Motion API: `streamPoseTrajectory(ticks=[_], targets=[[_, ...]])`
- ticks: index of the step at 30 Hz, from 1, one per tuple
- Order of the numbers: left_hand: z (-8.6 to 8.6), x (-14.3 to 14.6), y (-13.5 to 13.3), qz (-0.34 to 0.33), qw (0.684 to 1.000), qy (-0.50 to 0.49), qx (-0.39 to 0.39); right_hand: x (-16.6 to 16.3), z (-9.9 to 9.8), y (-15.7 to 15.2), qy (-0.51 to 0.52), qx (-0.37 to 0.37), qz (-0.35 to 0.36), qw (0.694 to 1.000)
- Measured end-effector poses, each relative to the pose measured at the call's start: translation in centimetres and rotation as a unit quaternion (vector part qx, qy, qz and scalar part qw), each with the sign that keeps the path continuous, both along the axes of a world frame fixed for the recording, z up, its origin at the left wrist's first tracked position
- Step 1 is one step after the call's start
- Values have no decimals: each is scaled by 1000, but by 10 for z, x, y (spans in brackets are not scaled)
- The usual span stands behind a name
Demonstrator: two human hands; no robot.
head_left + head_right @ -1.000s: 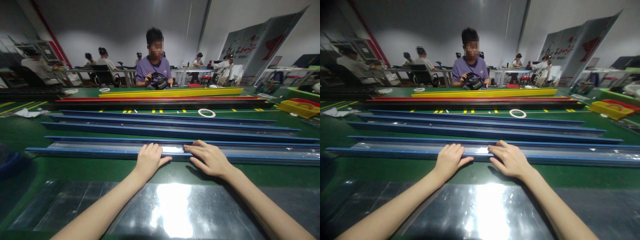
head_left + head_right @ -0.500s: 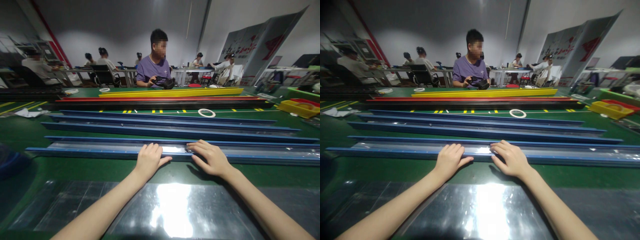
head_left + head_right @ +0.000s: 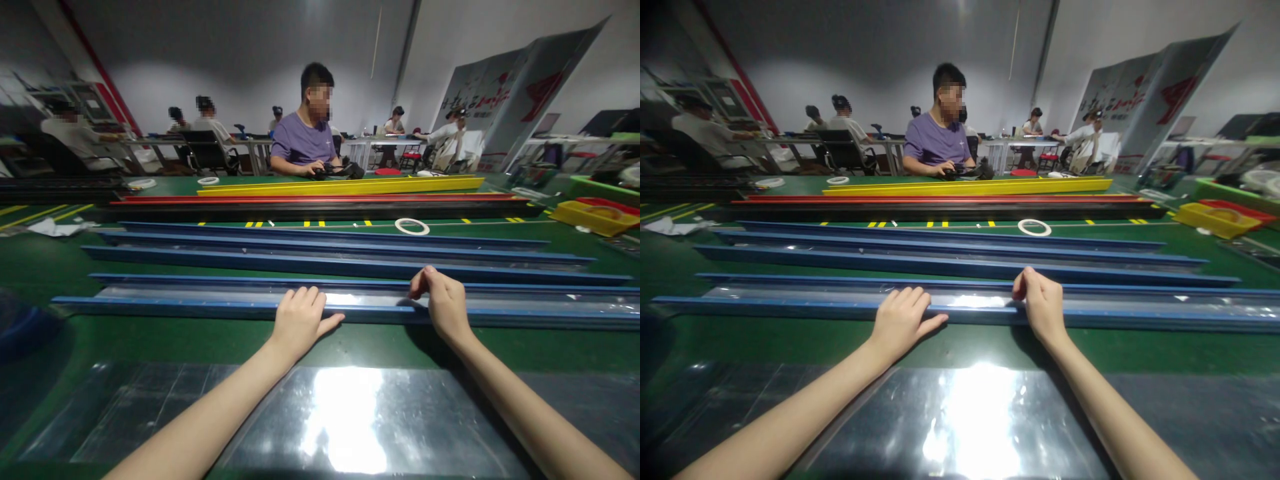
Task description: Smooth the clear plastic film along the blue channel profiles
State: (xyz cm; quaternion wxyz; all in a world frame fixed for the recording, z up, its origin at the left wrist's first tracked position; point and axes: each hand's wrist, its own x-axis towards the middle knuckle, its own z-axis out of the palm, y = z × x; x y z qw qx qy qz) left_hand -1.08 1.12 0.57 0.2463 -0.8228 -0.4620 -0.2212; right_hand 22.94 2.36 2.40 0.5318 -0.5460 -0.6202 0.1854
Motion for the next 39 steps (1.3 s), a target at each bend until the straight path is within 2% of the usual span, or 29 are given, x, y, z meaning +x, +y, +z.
streamPoseTrajectory(ticks=[2,4,6,8,9,11,13,14,20,27,34,39], targets=[[0,0,0,0,1000,-2,-2,2,0,2,59,-12,1,998],[0,0,-1,-1,1000,-4,-2,3,0,3,59,-14,-1,998],[0,0,-1,-4,1000,-7,-3,2,1,1,-6,-11,-5,1000],[1,0,-1,-7,1000,-10,-4,-1,2,-1,-146,7,5,989],[1,0,-1,-8,1000,-12,-5,-3,3,-3,-234,23,17,972],[1,0,-2,-10,1000,-17,-8,-8,3,-6,-394,59,38,916],[2,0,-2,-12,1000,-22,-16,-14,2,-9,-484,78,36,871],[2,0,-2,-13,999,-24,-19,-16,2,-10,-504,81,27,860],[2,1,-2,-13,999,-42,-19,-26,5,-14,-516,93,-21,852],[1,2,-2,-11,998,-48,-27,-48,9,-12,-540,99,-3,836],[-1,2,-2,-11,999,-42,-23,-71,1,-5,-502,82,-32,861],[0,2,-2,-13,999,-46,-21,-71,-5,-1,-498,116,-44,858]])
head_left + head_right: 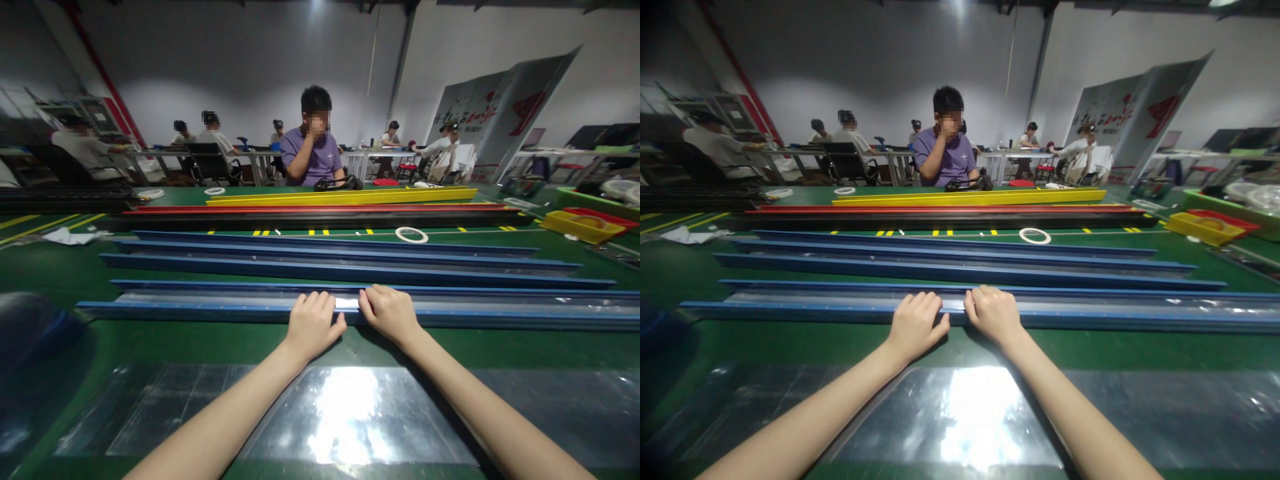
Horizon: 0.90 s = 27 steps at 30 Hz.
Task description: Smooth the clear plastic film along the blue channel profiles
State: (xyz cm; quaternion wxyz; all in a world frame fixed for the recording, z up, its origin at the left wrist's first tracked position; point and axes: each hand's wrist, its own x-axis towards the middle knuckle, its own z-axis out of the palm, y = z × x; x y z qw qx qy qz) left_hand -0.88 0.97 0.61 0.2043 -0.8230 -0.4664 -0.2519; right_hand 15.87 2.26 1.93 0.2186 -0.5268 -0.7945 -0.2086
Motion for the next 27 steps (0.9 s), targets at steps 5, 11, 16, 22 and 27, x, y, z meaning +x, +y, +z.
streamPoseTrajectory(ticks=[5,11,16,22,27], targets=[[0,-1,0,-9,1000,-9,1,4,0,3,-12,24,10,1000],[-1,-3,-1,3,1000,-21,2,5,-2,5,-18,44,24,999],[-3,-4,0,14,999,-33,14,19,-6,7,-18,61,26,998],[-4,-5,2,22,999,-32,7,58,-8,8,-15,84,-10,996],[-3,-6,2,32,999,-9,3,67,-7,6,-14,79,5,997]])
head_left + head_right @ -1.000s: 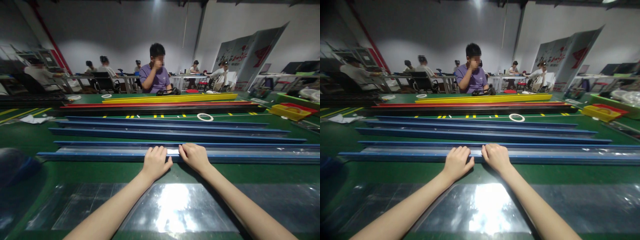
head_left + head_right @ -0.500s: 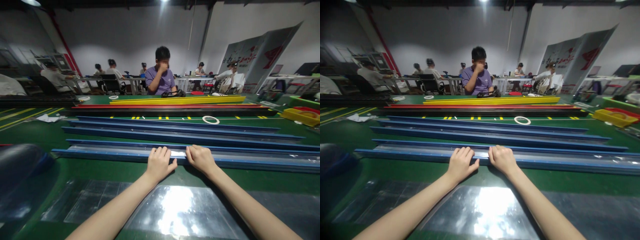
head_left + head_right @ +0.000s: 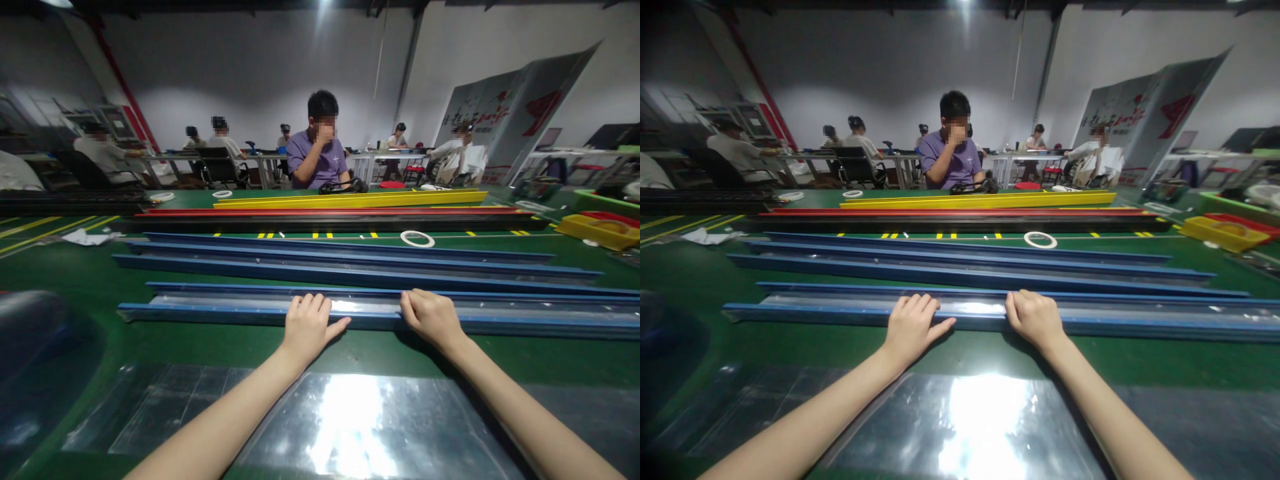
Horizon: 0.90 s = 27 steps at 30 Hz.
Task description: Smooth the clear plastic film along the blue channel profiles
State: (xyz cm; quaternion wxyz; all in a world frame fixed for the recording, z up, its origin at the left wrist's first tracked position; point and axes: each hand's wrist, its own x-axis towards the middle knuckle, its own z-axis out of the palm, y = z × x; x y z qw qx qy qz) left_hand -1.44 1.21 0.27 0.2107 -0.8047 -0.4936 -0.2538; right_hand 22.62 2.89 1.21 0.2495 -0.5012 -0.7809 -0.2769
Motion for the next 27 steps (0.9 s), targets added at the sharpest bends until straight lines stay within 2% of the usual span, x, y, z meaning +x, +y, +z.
streamPoseTrajectory(ticks=[8,27], targets=[[1,1,-1,16,1000,24,12,-2,0,-1,18,-11,2,1000],[0,0,0,5,999,34,39,-5,0,-1,18,-10,-4,1000]])
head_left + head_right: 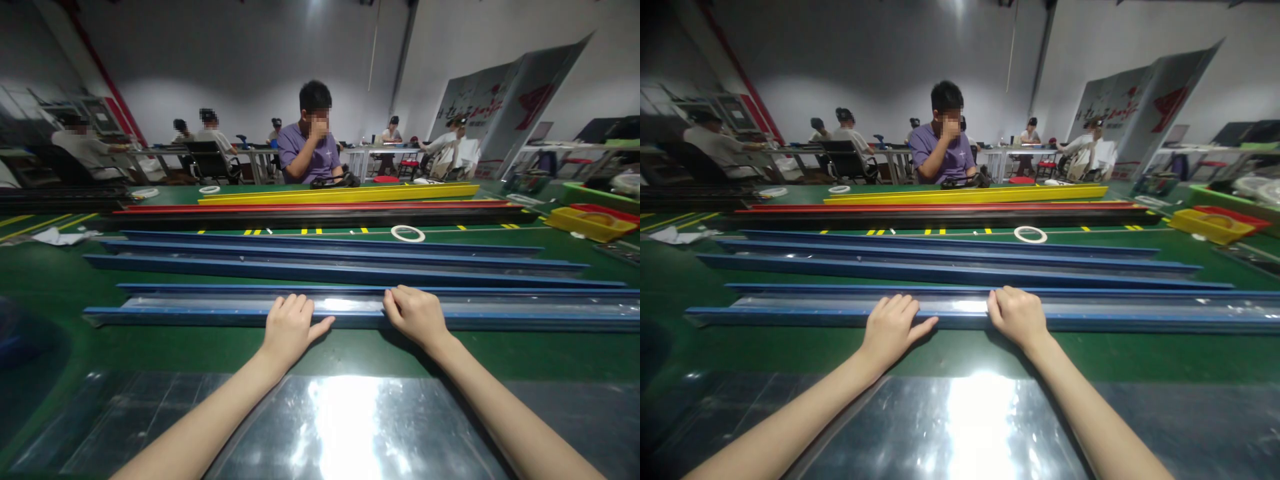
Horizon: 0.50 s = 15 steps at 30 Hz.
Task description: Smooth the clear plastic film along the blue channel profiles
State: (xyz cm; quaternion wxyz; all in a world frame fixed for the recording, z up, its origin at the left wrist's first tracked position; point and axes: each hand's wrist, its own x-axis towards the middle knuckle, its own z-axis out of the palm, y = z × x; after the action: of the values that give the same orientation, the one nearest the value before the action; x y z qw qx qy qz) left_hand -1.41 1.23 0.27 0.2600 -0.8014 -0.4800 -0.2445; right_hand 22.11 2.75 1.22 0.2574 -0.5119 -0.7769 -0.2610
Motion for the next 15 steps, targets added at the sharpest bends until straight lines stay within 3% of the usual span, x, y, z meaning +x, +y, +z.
streamPoseTrajectory(ticks=[15], targets=[[1,-1,-2,-1,1000,3,-1,0,0,0,0,-15,-8,1000]])
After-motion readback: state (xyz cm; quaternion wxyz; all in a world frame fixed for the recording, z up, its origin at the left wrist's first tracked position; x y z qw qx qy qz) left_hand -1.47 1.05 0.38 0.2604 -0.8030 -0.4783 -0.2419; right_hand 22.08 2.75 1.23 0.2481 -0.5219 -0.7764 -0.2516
